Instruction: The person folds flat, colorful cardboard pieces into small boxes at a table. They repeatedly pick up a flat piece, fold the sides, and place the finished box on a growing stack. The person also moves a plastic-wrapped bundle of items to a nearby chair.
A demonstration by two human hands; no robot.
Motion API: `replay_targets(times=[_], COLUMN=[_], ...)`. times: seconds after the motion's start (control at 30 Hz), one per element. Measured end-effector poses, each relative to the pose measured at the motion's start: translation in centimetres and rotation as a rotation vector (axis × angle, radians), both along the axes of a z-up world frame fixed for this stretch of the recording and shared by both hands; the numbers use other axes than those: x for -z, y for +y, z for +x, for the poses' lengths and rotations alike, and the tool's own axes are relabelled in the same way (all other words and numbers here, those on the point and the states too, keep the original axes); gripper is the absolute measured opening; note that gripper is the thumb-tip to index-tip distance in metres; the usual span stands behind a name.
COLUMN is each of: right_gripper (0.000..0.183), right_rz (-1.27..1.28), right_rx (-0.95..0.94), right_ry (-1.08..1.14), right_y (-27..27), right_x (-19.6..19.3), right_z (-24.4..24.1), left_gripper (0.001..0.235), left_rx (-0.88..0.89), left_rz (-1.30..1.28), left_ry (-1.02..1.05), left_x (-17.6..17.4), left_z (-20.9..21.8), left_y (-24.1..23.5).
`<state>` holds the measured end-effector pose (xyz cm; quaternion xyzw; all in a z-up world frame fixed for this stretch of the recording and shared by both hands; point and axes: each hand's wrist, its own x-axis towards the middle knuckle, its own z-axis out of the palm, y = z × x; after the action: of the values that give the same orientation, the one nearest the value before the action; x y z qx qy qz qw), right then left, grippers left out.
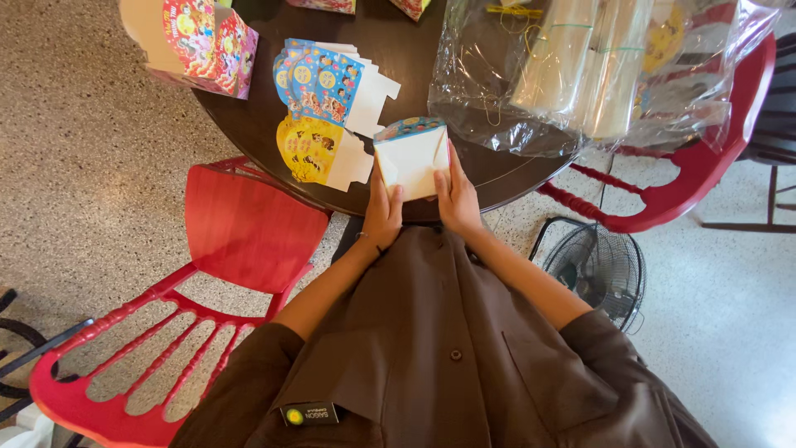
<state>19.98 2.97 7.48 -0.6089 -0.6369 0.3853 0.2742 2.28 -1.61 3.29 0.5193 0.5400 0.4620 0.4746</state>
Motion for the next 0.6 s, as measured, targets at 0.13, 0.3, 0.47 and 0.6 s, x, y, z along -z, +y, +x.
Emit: replay_targets(times=[0.13,0.3,0.47,0.6], right_gripper=[0.059,0.057,0.055,0.055], right_rz=[0.072,-0.054,0.047,0.125], right_rx=[-0.035,0.007,-0.135,-0.215], right_ry=[0.008,0.155,0.255,0.237], right_y=[0.6,3.5,5.3,5.1], right_x=[-1.1,-2.8,-3.9,-4.6], right_z=[-0.2,-3.3,-6.3,-9.0], left_gripper=[0.066,0.062,0.06,0.061], left_rx=[-0.098,-0.309,-0.539,-0.71], left_rz=[0.086,0.033,0.136,0.094], left_ry=[0.112,0.152,0.113,-0.017], left_x=[-3.3,-5.7,-6.8,-7.5], left_z=[0.0,-0.4,-2.3,-2.6], left_y=[0.3,2.3,3.7,2.6])
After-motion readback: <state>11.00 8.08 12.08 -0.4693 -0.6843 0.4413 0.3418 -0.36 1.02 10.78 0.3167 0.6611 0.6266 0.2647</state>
